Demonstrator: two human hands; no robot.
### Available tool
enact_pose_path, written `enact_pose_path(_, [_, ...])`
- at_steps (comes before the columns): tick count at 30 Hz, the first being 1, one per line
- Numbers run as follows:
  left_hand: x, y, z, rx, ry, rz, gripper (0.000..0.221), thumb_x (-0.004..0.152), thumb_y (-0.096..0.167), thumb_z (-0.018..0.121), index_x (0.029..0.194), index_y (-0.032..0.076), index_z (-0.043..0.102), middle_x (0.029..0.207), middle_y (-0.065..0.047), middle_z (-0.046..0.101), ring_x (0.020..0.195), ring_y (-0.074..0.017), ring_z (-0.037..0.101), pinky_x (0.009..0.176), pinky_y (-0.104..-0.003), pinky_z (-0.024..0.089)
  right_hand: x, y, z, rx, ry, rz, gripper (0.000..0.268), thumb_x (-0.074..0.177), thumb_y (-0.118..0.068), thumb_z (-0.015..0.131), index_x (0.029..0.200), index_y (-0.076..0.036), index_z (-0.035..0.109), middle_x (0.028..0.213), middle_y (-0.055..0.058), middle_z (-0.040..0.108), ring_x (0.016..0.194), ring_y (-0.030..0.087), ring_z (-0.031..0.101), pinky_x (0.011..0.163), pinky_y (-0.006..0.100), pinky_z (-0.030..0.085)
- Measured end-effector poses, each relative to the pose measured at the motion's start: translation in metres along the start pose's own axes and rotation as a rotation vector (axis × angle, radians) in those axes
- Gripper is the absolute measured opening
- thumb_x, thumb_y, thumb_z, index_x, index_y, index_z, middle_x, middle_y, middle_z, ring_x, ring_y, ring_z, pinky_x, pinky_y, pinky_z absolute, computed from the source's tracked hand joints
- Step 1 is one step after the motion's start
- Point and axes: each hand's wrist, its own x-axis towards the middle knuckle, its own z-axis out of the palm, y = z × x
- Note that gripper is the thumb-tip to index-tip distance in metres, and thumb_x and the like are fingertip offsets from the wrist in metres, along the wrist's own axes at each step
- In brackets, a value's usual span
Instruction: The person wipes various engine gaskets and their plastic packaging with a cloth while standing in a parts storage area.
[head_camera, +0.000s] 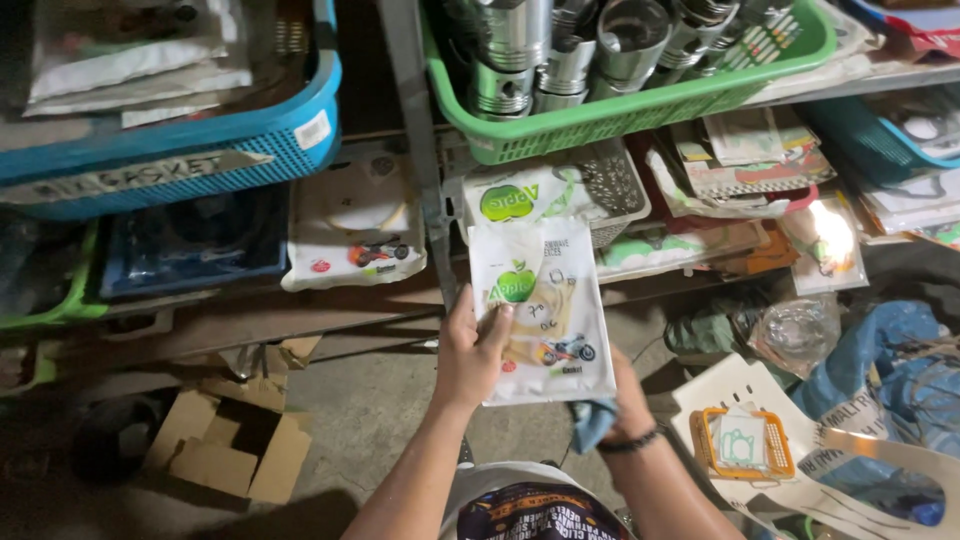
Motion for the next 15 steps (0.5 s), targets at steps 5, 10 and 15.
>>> enact_pose_path(5, [0.008, -0.036, -0.015, -0.093, -0.08, -0.076, 0.037, 0.098, 0.018, 0.06, 0.13, 0.0, 0.056, 0.08, -0.011, 0.064, 0.055, -0.0137, 0.056, 0.045, -0.029, 0.048, -0.011, -0.059, 0.001, 0.302, 0.116, -0.223, 0.031, 0.09, -0.003, 0.058, 0.12, -0.003, 0.066, 0.114, 0.008, 0.067, 0.097, 0.019, 0.062, 0.093, 0.033, 0.048])
enact_pose_path(10, [-0.003, -0.014, 0.001, -0.091, -0.209, -0.105, 0.045, 0.098, 0.014, 0.06, 0.139, -0.002, 0.055, 0.092, -0.02, 0.068, 0.058, -0.0203, 0.066, 0.048, -0.032, 0.061, -0.011, -0.08, 0.014, -0.388, 0.048, -0.903, 0.049, 0.084, 0.013, 0.051, 0.127, 0.0, 0.07, 0.122, 0.019, 0.07, 0.115, 0.031, 0.063, 0.102, 0.049, 0.05])
enact_pose_path(15, [-0.005, -0.032, -0.001, -0.102, -0.149, -0.182, 0.023, 0.091, 0.001, 0.057, 0.114, 0.001, 0.063, 0.086, -0.019, 0.071, 0.051, -0.0265, 0.069, 0.038, -0.032, 0.061, -0.018, -0.076, 0.014, -0.901, -0.44, -1.273, 0.038, 0.063, 0.007, 0.068, 0.097, -0.009, 0.078, 0.108, 0.011, 0.076, 0.091, 0.037, 0.073, 0.079, 0.044, 0.061])
